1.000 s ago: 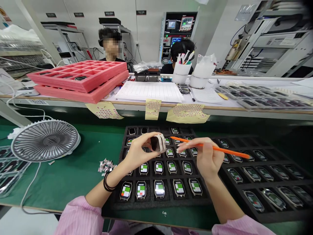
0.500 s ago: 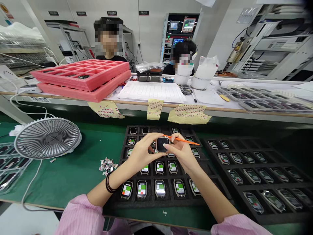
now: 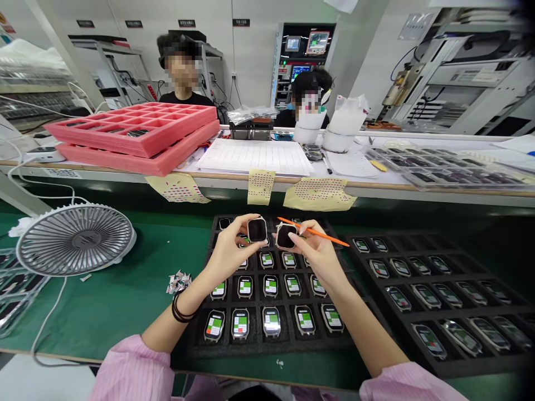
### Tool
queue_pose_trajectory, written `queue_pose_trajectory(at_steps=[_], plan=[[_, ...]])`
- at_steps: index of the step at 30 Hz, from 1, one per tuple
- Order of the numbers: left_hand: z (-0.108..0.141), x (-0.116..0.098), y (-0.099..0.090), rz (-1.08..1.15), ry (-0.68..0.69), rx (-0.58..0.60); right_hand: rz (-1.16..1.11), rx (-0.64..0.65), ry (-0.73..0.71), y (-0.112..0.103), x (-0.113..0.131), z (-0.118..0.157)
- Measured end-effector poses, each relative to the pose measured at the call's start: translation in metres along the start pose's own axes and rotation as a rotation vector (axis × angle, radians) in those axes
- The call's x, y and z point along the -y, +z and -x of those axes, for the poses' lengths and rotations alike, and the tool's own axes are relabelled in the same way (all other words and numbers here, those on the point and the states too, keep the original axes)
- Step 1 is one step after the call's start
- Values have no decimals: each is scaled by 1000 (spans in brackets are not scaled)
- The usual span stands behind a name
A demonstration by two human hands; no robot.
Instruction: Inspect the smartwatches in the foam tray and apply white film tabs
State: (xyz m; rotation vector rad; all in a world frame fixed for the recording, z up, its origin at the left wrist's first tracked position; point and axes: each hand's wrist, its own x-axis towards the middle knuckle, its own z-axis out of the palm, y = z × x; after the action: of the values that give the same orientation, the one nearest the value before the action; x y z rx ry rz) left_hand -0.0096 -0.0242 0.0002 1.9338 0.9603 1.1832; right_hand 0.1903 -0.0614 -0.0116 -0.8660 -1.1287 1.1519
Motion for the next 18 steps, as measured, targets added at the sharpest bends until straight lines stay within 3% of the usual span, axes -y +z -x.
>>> queue_pose_trajectory(at_steps=[3,6,7,13,18], plan=[[-8,19,0,-7,-51,69,248,1,-55,-15,-16,-10],[-26,49,8,-197,-89,184,647,48,-81,-36,-40,-32],[-34,59,13,-330,-99,205,703,32,-79,-42,-48,-42],[-84,104,42,-572,-86,325,922,-76,-21,-57,-87,-99],[-89,114,45,-753,-110,368,1037,-71,70,-56,-102,-117]])
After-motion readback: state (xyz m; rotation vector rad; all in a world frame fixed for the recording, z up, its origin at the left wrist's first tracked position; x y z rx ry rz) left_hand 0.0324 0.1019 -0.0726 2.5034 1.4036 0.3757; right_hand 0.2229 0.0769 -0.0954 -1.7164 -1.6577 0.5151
